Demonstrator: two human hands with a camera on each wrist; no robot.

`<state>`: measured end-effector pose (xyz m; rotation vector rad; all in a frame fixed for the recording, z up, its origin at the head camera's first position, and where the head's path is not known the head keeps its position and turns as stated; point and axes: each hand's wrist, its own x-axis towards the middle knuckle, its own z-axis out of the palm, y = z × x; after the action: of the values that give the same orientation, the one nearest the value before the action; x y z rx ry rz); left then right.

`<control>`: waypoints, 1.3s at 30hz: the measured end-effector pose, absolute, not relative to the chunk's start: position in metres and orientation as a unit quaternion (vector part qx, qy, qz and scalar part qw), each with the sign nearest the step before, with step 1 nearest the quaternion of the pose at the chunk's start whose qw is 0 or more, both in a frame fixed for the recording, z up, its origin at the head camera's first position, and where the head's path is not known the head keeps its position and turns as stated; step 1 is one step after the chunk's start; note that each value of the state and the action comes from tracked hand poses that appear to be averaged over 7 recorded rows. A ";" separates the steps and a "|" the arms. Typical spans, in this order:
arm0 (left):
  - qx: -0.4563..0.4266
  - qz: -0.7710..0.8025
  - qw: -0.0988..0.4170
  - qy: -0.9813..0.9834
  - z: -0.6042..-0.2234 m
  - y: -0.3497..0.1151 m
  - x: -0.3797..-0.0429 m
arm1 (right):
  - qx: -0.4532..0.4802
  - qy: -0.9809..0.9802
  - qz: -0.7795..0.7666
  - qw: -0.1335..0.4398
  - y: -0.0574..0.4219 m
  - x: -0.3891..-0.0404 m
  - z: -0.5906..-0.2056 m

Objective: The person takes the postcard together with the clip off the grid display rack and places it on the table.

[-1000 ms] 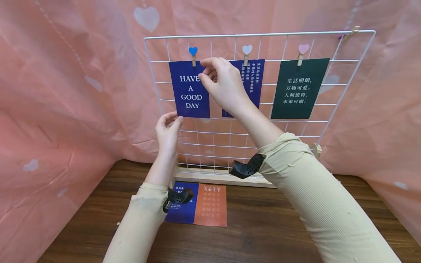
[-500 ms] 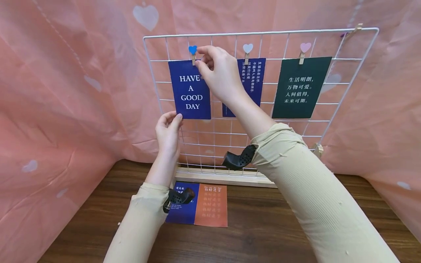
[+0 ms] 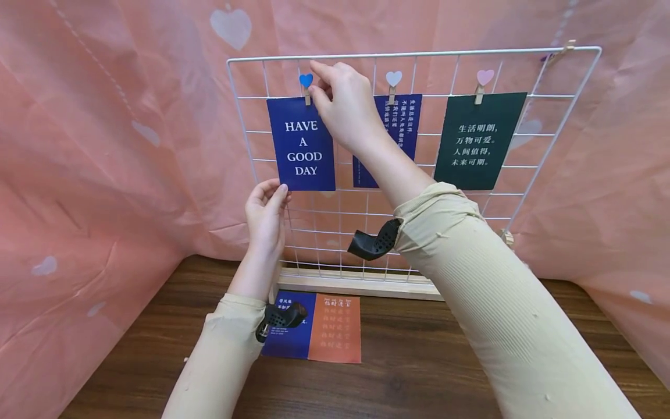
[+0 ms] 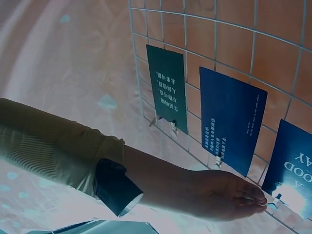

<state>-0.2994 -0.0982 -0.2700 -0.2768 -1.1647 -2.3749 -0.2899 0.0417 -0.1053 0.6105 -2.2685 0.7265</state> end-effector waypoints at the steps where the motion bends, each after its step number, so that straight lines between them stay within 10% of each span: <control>1: -0.102 -0.867 0.239 -0.426 -0.270 -0.098 -0.299 | 0.232 -0.870 0.275 0.337 0.041 -0.290 -0.105; 39: -0.092 -0.858 0.241 -0.444 -0.270 -0.101 -0.300 | 0.218 -0.861 0.314 0.336 0.035 -0.294 -0.097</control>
<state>-0.3000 -0.1008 -0.2700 -0.2523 -1.2139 -2.3480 -0.2936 0.0352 -0.0970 0.5691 -2.2453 0.8195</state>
